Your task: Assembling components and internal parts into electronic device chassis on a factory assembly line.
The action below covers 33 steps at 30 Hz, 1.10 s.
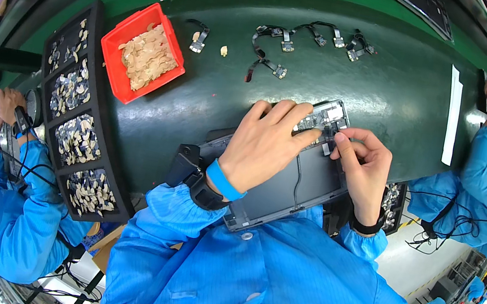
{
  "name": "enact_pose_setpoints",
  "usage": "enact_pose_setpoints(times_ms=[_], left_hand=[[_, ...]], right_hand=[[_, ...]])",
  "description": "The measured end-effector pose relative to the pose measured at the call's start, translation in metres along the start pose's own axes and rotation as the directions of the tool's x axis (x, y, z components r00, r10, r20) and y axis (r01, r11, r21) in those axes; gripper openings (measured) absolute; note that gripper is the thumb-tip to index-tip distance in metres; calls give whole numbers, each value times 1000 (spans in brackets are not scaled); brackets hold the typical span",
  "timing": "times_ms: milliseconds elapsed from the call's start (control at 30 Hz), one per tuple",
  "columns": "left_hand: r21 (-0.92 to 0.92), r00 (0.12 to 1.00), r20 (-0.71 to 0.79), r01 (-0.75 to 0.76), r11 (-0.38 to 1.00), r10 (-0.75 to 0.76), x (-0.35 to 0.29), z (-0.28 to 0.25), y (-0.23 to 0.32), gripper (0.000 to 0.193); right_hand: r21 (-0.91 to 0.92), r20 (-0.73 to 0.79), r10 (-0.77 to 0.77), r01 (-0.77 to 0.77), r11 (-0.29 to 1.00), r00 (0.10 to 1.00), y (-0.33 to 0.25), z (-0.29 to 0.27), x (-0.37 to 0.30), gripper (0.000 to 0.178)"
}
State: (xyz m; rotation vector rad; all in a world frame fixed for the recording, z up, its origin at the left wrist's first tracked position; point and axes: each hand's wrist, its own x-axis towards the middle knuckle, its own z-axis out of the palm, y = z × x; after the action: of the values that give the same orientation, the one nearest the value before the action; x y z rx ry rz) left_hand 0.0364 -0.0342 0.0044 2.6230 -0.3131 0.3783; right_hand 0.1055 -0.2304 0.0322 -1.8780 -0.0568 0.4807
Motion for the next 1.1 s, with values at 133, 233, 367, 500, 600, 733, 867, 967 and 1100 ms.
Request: enact_pose_setpoints(times_ms=[133,233,367,500,600,733,867,967,1100], left_hand=[[-36,999,36,23,999,-22,4,7,-3,39],[-25,1000,24,-4,1000,5,4,6,-7,37],[-9,997,-64,-43,999,42,-2,8,-12,29],[-79,998,-67,-5,997,0,0,5,-10,26],[-75,997,-71,-13,997,8,-1,6,-10,27],[-75,997,-75,-11,997,5,-1,8,-10,27],[-83,997,-78,-6,997,-1,-2,9,-9,27],[-80,997,-73,-5,997,0,-2,8,-9,27],[-82,998,-69,-3,997,-3,-3,8,-9,28]], right_hand=[[-3,-2,-14,14,1000,1000,10,6,6,15],[-31,-11,-25,24,999,1000,13,11,6,14],[-65,-2,8,-8,998,1000,8,14,5,14],[-128,4,3,-3,992,1000,8,15,6,15],[-135,13,10,-8,991,1000,8,15,7,16],[-162,25,-14,18,987,1000,9,15,6,17],[-180,17,-23,25,983,1000,8,16,5,18],[-199,19,-27,30,980,999,9,16,5,17],[-176,24,-29,32,984,999,9,15,5,17]])
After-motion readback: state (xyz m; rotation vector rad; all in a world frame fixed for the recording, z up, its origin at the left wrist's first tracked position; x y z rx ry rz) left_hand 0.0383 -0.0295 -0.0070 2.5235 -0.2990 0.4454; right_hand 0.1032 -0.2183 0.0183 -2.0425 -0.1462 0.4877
